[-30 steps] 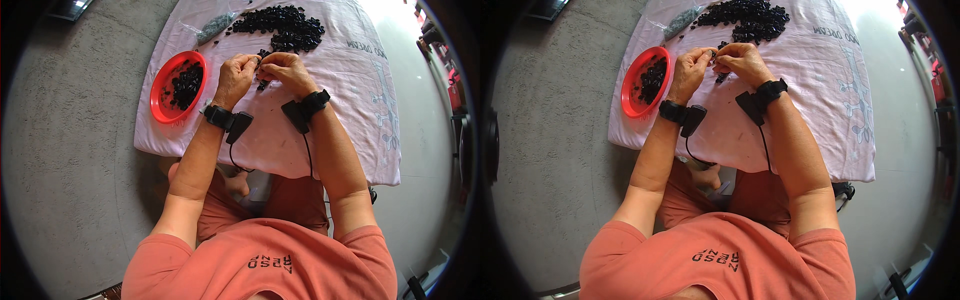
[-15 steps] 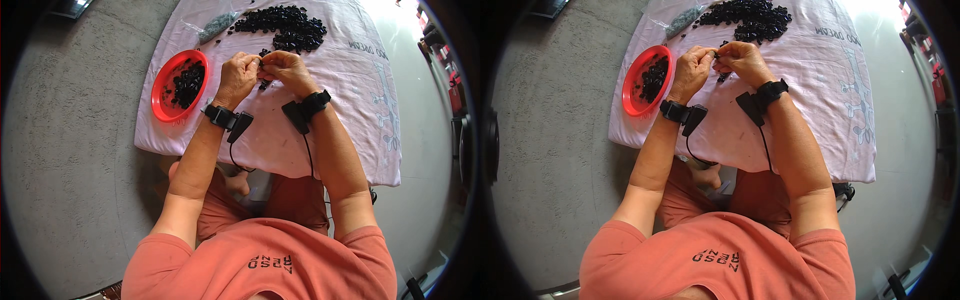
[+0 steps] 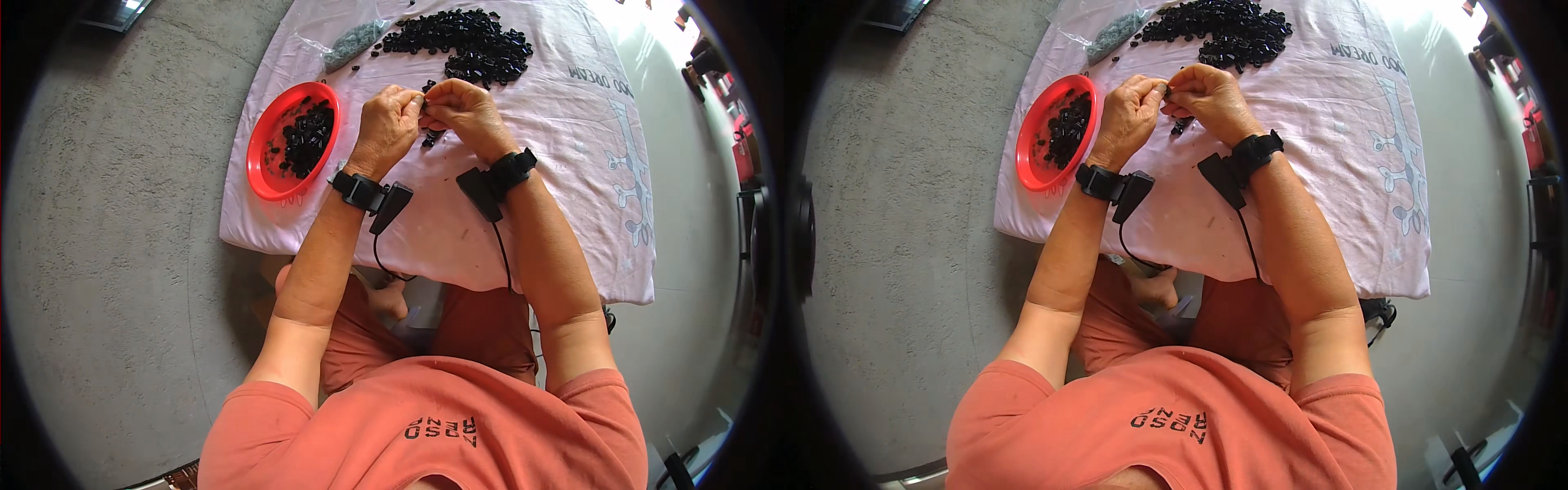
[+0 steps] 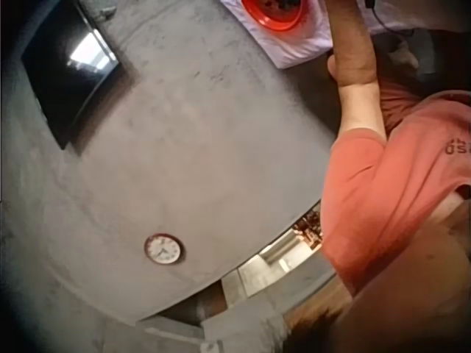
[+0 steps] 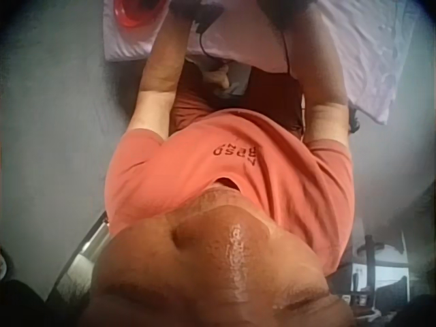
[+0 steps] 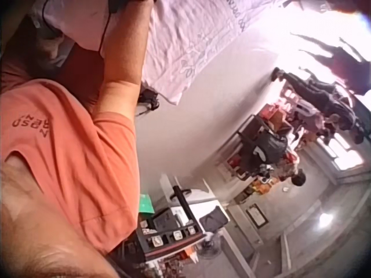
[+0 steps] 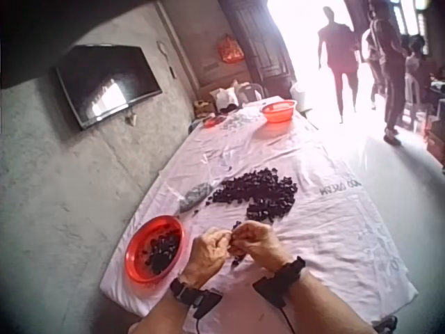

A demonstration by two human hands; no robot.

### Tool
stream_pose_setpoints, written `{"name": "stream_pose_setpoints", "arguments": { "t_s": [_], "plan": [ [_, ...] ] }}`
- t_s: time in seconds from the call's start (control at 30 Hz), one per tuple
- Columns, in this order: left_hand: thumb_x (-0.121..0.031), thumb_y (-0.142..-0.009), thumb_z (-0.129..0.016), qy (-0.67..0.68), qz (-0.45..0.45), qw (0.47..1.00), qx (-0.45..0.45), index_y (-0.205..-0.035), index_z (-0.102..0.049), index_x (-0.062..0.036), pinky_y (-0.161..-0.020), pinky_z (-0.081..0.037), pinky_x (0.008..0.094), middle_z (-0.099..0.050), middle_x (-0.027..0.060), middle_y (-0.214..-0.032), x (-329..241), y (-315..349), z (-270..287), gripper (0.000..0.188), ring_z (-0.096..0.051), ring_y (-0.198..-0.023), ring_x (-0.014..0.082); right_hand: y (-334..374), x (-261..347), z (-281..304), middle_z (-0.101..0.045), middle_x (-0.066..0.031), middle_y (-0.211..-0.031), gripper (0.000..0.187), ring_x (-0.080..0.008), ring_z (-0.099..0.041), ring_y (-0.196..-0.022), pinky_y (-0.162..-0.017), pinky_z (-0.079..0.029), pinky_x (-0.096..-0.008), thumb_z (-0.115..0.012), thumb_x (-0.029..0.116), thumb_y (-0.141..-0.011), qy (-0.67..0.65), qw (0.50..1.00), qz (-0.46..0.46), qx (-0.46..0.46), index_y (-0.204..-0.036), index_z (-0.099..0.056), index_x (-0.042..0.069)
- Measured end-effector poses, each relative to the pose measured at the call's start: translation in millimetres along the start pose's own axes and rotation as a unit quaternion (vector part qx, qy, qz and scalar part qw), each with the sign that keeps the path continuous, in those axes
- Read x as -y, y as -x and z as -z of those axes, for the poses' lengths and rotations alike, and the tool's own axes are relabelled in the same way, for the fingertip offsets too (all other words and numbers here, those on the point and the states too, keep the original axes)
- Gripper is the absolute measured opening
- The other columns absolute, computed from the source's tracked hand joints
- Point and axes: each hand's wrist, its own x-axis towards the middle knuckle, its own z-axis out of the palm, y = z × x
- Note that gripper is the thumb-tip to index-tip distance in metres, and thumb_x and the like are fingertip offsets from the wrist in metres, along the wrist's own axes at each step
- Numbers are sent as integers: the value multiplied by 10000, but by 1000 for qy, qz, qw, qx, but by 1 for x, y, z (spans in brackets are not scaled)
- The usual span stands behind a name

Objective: Sorting and inspecting black plastic components on a table before placing them into a bowl.

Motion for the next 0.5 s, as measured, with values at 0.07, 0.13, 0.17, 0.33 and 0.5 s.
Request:
{"name": "stream_pose_setpoints", "arguments": {
  "t_s": [0.07, 0.13, 0.17, 0.33, 0.5],
  "plan": [
    [-93, -908, -585, -3, 1, 1000, -10, -956, -683, 9, -711, -515, 327, -674, 137, -922, 0, 0, -1, 149, -662, -819, 261, 1, 2, 0, -683, -105, -925, 123, -170, -695, -826, -723, -573, -252, -606, -21, -896, -5, 1000, -2, 3, -1017, -589, -13],
    [-91, -906, -586, -7, -3, 1000, -15, -952, -683, 9, -707, -516, 329, -673, 139, -917, 0, 0, -3, 147, -662, -816, 265, 2, 3, 0, -682, -87, -928, 114, -156, -690, -831, -730, -565, -245, -602, -6, -906, -5, 1000, -5, 0, -1019, -593, 4],
    [-88, -906, -586, -9, -7, 1000, -16, -949, -684, 8, -705, -516, 332, -673, 139, -914, -1, 1, -4, 145, -662, -816, 266, 2, 2, 1, -683, -85, -924, 111, -155, -689, -830, -729, -565, -246, -602, -5, -906, -2, 1000, -6, -4, -1016, -595, 6],
    [-78, -880, -596, -55, -41, 997, -27, -959, -680, 2, -688, -516, 342, -655, 136, -885, 0, 5, -6, 140, -650, -778, 268, 3, 2, -1, -690, -69, -904, 99, -141, -684, -810, -710, -563, -245, -622, 7, -891, -1, 999, -24, -33, -989, -618, 19],
    [-92, -802, -651, -65, -58, 996, 3, -999, -666, -6, -667, -512, 343, -626, 114, -859, -4, 6, -4, 215, -625, -738, 240, 4, 2, 3, -691, -59, -904, 92, -119, -667, -763, -690, -558, -245, -651, 33, -872, -8, 997, -49, -52, -964, -646, 26]
  ]
}}
